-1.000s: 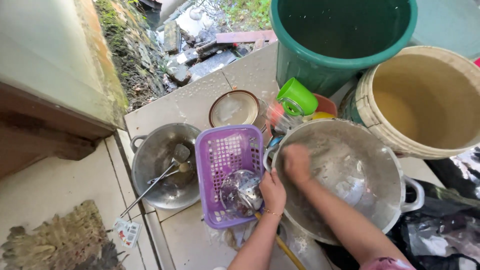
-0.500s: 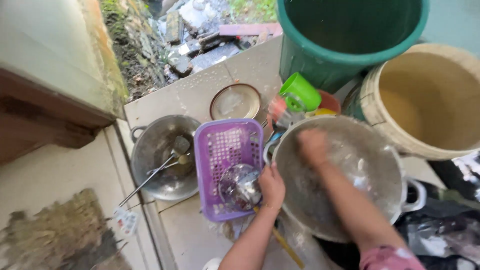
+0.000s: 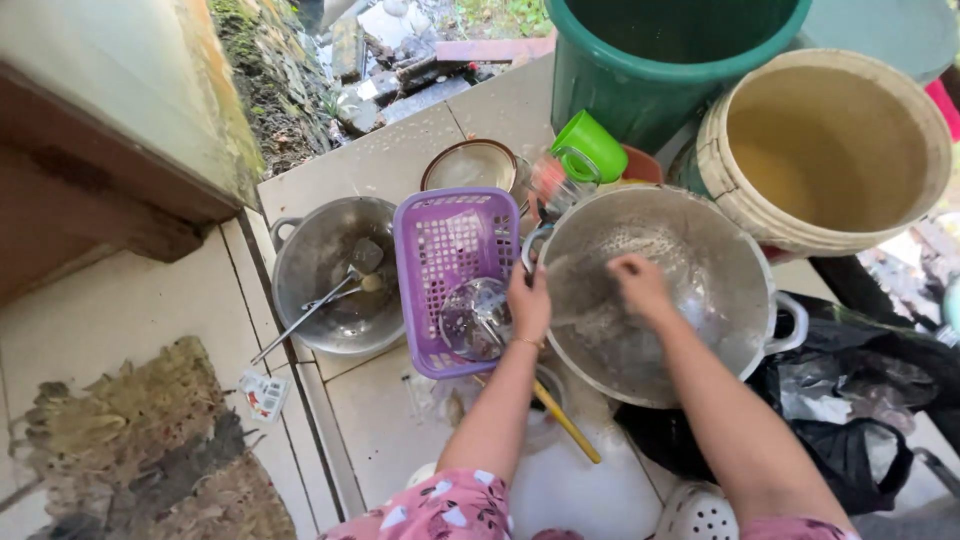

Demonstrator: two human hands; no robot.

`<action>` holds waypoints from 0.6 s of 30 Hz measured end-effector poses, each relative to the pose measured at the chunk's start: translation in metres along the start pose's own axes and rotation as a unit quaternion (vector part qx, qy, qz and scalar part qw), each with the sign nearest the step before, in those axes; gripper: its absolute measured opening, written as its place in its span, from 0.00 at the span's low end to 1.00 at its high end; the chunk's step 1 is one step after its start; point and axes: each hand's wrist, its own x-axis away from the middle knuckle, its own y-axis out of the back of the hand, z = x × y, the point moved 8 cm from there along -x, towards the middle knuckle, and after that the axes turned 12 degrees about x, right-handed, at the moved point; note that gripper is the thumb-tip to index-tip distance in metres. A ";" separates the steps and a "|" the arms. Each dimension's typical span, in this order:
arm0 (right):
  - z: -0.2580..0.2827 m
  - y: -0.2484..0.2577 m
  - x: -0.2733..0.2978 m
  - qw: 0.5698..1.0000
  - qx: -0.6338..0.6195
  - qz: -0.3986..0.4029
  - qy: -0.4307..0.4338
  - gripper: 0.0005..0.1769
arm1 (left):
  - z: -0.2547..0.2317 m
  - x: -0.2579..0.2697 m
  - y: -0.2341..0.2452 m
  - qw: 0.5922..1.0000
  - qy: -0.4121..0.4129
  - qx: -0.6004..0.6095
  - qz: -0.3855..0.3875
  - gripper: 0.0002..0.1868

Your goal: The recorder is washing a large metal pot and various utensils in a basin at a floor-level outdoor washing station.

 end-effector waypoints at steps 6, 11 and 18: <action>-0.038 0.090 0.023 0.958 -0.190 -0.048 -0.208 0.04 | 0.072 -0.027 0.007 0.990 0.135 0.020 -0.041 0.18; -0.030 0.099 0.027 0.928 -0.278 -0.046 -0.243 0.05 | 0.019 0.029 0.031 0.974 0.109 0.121 -0.156 0.21; -0.034 0.125 0.007 0.976 -0.089 -0.115 -0.165 0.16 | 0.022 0.081 0.037 0.820 0.242 0.498 -0.147 0.26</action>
